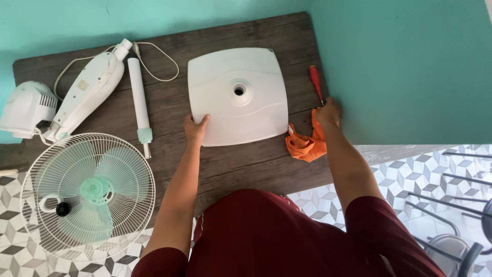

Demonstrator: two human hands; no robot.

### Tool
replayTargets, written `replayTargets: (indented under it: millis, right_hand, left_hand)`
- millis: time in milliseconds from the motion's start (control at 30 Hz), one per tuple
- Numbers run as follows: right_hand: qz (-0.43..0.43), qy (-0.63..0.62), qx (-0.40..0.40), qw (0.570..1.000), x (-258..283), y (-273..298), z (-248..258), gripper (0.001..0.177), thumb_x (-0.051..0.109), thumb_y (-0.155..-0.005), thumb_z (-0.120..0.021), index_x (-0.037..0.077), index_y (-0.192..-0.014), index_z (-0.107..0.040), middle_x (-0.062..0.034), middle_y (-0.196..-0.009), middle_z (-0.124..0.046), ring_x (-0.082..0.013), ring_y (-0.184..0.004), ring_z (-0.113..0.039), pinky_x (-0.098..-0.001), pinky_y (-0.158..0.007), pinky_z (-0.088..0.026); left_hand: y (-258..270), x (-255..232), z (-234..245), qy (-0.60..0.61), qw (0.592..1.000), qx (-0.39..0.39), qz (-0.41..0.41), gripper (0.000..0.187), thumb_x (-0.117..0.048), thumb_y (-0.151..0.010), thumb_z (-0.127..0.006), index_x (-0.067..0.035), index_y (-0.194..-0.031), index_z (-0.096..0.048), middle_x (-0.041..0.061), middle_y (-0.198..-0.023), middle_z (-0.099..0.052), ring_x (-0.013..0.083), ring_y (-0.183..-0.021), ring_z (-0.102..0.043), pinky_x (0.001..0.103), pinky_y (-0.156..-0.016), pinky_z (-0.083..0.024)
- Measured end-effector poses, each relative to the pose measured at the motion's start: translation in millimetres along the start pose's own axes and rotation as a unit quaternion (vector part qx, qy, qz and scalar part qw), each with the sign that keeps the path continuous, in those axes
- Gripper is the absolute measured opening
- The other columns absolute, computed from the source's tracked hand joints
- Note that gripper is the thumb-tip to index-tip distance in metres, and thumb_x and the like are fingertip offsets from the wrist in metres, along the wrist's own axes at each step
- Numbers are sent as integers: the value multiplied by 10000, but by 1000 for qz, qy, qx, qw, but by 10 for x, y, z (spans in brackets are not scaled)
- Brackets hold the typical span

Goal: The person assembles a standing fan by first securing the base with a screwdriver, then attaching the stand pole, and finally mounting the fan head with blades and securing the front grille. The person uses a screwdriver and a cloth during the process.

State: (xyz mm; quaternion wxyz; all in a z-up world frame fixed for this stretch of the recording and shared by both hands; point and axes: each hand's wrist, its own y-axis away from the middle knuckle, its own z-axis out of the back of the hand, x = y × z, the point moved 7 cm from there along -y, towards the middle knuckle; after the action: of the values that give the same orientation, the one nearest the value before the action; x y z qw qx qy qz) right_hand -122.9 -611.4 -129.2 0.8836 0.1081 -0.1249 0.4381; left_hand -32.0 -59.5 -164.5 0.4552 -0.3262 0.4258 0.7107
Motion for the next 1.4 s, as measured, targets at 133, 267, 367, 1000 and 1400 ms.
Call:
replayTargets:
  millis: [133,267,367,1000,1400]
  right_hand:
    - [-74,36,125,989,-159,178,-149,481,298,-904,-701,45,-1305,-625,-250,-1333,-654,-438,-1287,-596,-512,-1096,-467]
    - [-158,12,150,976,-133,219,-168,504,389,-888,-636,119,-1313,-601,-198,-1306,-620,-440,-1279,-523,-666,-1096,-271]
    - [-150,48,188,969,-25,157,-176,552,500,-1004,-515,81,-1356,-589,-248,-1317,-625,-480,-1263,-533,-734,-1114,-161]
    - [212,-432,149,863,1892,858,-242,245,70,-1060,-456,95,-1048,-700,11,-681,-561,-39,-518,-471,-220,-465,-397]
    - [215,-283,402,844,3019,3036,-910,280,309,-984,-586,93,-1060,-746,-46,-756,-751,-153,-630,-728,-349,-641,-588]
  left_hand:
    - [39,52,32,-12,1000,5,-20,707,-345,-817,-851,62,-1311,-550,220,-1225,-670,318,-1074,-699,413,-919,-572]
    - [77,134,129,-106,992,-18,-60,694,-327,-812,-865,43,-1322,-574,248,-1263,-634,364,-1123,-645,460,-942,-535]
    - [299,387,196,-139,989,-11,-40,720,-379,-800,-830,9,-1343,-560,232,-1313,-591,351,-1164,-625,465,-983,-526]
    - [1147,567,661,48,994,72,-69,565,-421,-960,-674,-37,-1363,-579,113,-1172,-699,171,-1019,-678,345,-892,-538]
    - [885,599,426,169,981,92,6,272,-277,-1005,-663,-41,-1007,-527,64,-815,-575,140,-602,-551,308,-504,-474]
